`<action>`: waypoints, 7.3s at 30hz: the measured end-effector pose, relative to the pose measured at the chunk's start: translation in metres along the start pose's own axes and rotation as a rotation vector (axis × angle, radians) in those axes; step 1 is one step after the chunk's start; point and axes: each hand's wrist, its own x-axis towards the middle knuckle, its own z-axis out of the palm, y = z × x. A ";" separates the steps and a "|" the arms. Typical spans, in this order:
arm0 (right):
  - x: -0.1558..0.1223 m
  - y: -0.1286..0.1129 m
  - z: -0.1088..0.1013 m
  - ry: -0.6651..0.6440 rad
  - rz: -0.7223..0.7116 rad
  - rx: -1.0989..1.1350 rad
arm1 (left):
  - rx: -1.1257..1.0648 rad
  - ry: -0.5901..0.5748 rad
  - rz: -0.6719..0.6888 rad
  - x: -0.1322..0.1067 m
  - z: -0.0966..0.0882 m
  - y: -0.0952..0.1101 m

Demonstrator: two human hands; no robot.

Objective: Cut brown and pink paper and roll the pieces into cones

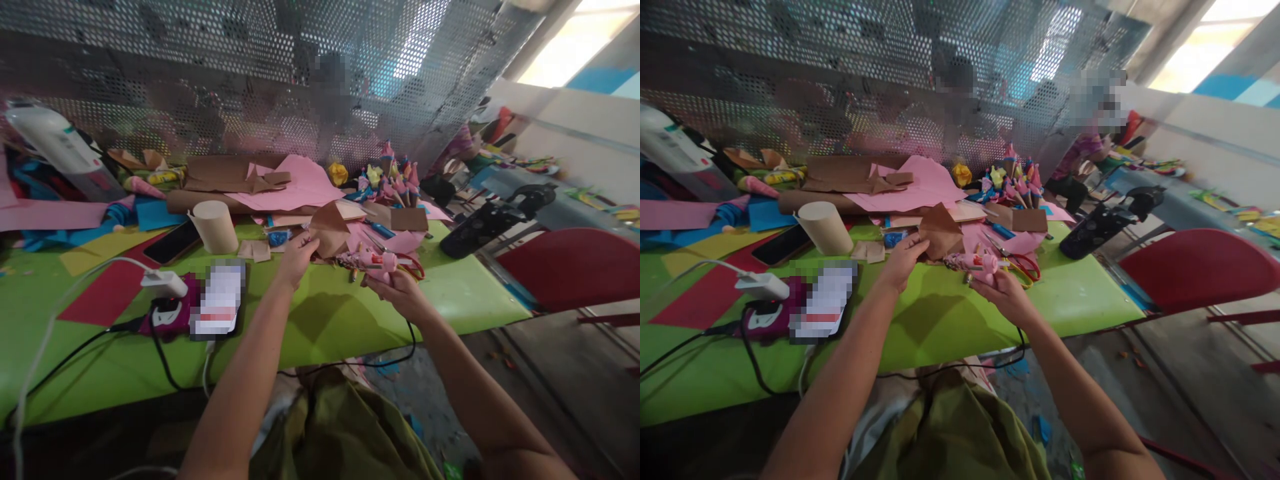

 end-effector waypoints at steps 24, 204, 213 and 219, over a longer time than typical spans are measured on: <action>0.001 -0.007 0.003 -0.025 -0.069 -0.016 | 0.019 0.003 -0.001 0.000 -0.002 -0.001; 0.016 -0.006 -0.012 0.143 -0.060 0.021 | -0.062 0.052 -0.058 -0.003 -0.001 0.017; 0.014 -0.010 -0.010 0.146 -0.042 0.013 | -0.064 0.049 -0.062 -0.003 0.000 0.017; 0.012 -0.009 -0.006 0.114 -0.043 0.068 | -0.030 0.056 -0.081 -0.004 -0.001 0.017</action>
